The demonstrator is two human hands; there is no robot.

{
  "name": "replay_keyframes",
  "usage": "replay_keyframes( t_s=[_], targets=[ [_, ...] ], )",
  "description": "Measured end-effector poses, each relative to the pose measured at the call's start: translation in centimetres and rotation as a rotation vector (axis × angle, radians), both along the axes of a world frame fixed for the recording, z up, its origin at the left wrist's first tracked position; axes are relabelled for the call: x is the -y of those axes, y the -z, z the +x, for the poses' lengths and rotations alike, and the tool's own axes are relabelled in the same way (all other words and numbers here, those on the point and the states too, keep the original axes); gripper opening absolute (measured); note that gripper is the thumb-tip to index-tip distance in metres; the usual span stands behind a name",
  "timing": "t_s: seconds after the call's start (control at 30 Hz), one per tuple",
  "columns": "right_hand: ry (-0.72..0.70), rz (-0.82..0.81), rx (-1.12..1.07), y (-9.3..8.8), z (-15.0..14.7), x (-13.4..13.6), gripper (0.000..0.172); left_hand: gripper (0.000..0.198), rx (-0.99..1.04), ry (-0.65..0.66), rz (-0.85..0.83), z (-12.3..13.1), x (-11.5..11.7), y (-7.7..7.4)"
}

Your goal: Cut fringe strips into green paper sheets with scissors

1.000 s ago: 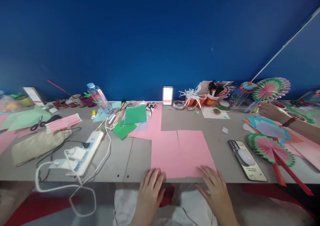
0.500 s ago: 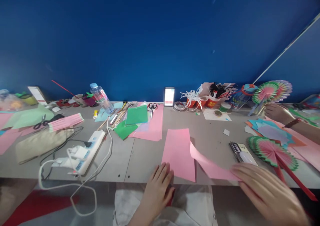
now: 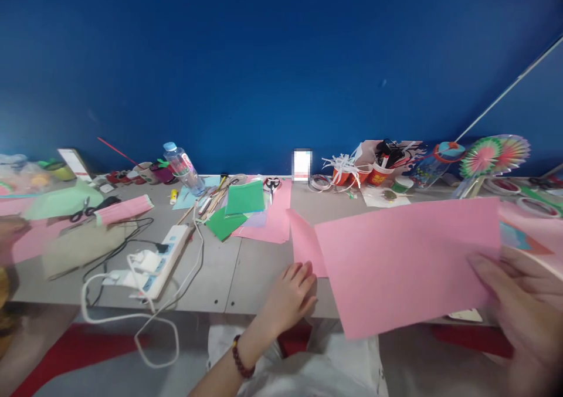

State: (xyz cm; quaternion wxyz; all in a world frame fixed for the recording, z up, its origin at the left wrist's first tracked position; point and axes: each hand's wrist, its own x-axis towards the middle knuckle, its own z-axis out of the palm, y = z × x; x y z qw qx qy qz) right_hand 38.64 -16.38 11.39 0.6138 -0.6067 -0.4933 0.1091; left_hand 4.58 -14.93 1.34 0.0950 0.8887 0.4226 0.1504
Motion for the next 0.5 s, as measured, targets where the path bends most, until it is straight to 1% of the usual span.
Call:
replay_keyframes(
  t_s=[0.03,0.07,0.1,0.17,0.23,0.3,0.37,0.43,0.5],
  targets=[
    [0.027,-0.084,-0.153,0.1,-1.1,-0.6,0.029,0.040,0.013,0.031,-0.007,0.4,-0.1,0.0],
    [0.040,-0.144,-0.274,0.2,-2.3,-1.1,0.035,0.039,0.028,0.063,-0.014,0.9,-0.2,0.0],
    [0.041,-0.188,-0.356,0.3,-3.4,-1.5,0.039,0.038,0.043,0.087,-0.021,1.4,-0.3,-0.1],
    [-0.048,-0.265,-0.474,0.7,-5.2,-2.1,0.044,0.035,0.050,0.098,-0.046,2.2,-0.4,-0.1],
    [-0.119,-0.315,-0.577,0.9,-6.3,-2.6,0.049,0.037,0.017,0.084,-0.075,3.0,-0.3,-0.1],
    [-0.125,-0.318,-0.668,1.1,-6.7,-3.0,0.053,0.044,-0.016,0.087,-0.062,3.4,-0.3,0.0],
    [-0.109,-0.291,-0.722,1.3,-6.9,-3.3,0.055,0.047,-0.027,0.104,-0.014,3.7,-0.4,0.2],
    [-0.124,-0.269,-0.731,1.7,-7.0,-3.8,0.055,0.046,-0.035,0.100,0.014,4.0,-0.5,0.4],
    [-0.153,-0.239,-0.673,2.5,-7.2,-4.4,0.052,0.046,-0.046,0.092,0.005,4.3,-0.5,0.3]
  ],
)
